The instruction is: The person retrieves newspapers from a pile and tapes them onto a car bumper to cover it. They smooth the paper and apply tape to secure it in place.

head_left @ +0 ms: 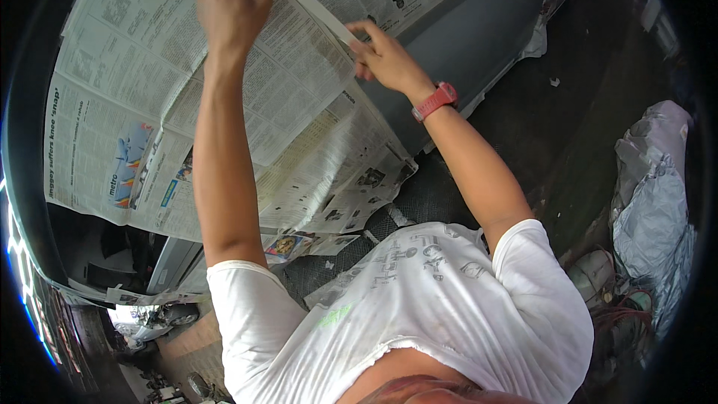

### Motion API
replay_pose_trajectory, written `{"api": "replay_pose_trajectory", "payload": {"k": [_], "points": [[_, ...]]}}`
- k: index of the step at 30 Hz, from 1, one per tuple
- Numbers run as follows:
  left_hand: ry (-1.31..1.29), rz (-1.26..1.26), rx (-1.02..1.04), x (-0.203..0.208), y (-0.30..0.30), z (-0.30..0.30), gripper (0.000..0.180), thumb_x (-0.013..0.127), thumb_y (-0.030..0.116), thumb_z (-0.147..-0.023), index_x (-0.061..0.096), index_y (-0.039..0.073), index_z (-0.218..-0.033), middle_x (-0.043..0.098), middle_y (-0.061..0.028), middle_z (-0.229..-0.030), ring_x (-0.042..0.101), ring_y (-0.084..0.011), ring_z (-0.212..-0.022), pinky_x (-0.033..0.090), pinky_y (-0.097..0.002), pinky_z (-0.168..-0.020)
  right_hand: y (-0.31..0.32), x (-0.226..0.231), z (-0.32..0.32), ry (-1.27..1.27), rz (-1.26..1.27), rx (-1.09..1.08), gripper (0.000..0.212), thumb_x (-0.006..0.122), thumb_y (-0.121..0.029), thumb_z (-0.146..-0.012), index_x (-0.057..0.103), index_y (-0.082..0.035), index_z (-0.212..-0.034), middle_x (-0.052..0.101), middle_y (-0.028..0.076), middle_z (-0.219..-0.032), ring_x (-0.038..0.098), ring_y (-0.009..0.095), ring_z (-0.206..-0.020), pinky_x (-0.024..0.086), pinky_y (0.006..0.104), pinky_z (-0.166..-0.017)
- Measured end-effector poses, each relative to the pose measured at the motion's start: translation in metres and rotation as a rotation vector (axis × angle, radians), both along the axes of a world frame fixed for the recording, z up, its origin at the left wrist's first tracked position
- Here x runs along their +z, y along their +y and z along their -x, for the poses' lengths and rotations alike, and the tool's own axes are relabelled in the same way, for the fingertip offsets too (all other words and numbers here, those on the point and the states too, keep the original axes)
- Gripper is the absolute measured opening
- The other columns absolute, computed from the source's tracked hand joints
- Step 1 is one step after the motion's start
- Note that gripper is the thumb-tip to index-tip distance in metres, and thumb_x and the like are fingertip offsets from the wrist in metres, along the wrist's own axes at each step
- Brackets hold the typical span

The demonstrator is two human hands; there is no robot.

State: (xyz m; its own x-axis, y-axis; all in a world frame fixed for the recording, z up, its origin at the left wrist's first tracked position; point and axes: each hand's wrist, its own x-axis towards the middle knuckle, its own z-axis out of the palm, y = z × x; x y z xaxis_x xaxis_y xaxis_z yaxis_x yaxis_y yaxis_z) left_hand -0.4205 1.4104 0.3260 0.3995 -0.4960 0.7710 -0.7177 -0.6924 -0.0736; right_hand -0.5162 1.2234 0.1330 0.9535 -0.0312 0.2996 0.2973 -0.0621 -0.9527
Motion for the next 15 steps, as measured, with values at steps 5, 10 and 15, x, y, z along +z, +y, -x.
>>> {"api": "replay_pose_trajectory", "payload": {"k": [5, 10, 15], "points": [[-0.421, -0.208, 0.154, 0.016, -0.001, -0.022, 0.024, 0.083, 0.038, -0.096, 0.086, 0.017, -0.107, 0.074, -0.0006, -0.129, 0.067, -0.0289, -0.119, 0.054, -0.049, -0.103, 0.005, -0.084, -0.011, 0.295, -0.128, -0.023, 0.033, 0.061, -0.031, -0.114, 0.063, -0.002, -0.13, 0.07, 0.006, -0.071, 0.062, 0.013, -0.053, 0.051, 0.0319, -0.056], [-0.48, -0.142, 0.151, 0.002, -0.005, -0.026, 0.034, 0.085, 0.039, -0.095, 0.082, 0.021, -0.123, 0.071, -0.0023, -0.133, 0.066, -0.0291, -0.123, 0.053, -0.0516, -0.107, 0.023, -0.08, -0.027, 0.402, -0.258, -0.007, 0.028, 0.066, -0.029, -0.111, 0.068, -0.002, -0.116, 0.07, 0.008, -0.07, 0.061, 0.014, -0.049, 0.049, 0.0322, -0.05], [-0.462, 0.065, 0.11, -0.017, -0.022, -0.02, 0.061, 0.082, 0.037, -0.098, 0.062, 0.022, -0.153, 0.059, -0.0087, -0.155, 0.057, -0.0303, -0.144, 0.049, -0.0565, -0.118, 0.027, -0.083, -0.045, 0.418, -0.289, -0.057, 0.03, 0.069, -0.03, -0.11, 0.071, 0.0, -0.108, 0.071, 0.009, -0.07, 0.059, 0.014, -0.048, 0.048, 0.0313, -0.049]]}}
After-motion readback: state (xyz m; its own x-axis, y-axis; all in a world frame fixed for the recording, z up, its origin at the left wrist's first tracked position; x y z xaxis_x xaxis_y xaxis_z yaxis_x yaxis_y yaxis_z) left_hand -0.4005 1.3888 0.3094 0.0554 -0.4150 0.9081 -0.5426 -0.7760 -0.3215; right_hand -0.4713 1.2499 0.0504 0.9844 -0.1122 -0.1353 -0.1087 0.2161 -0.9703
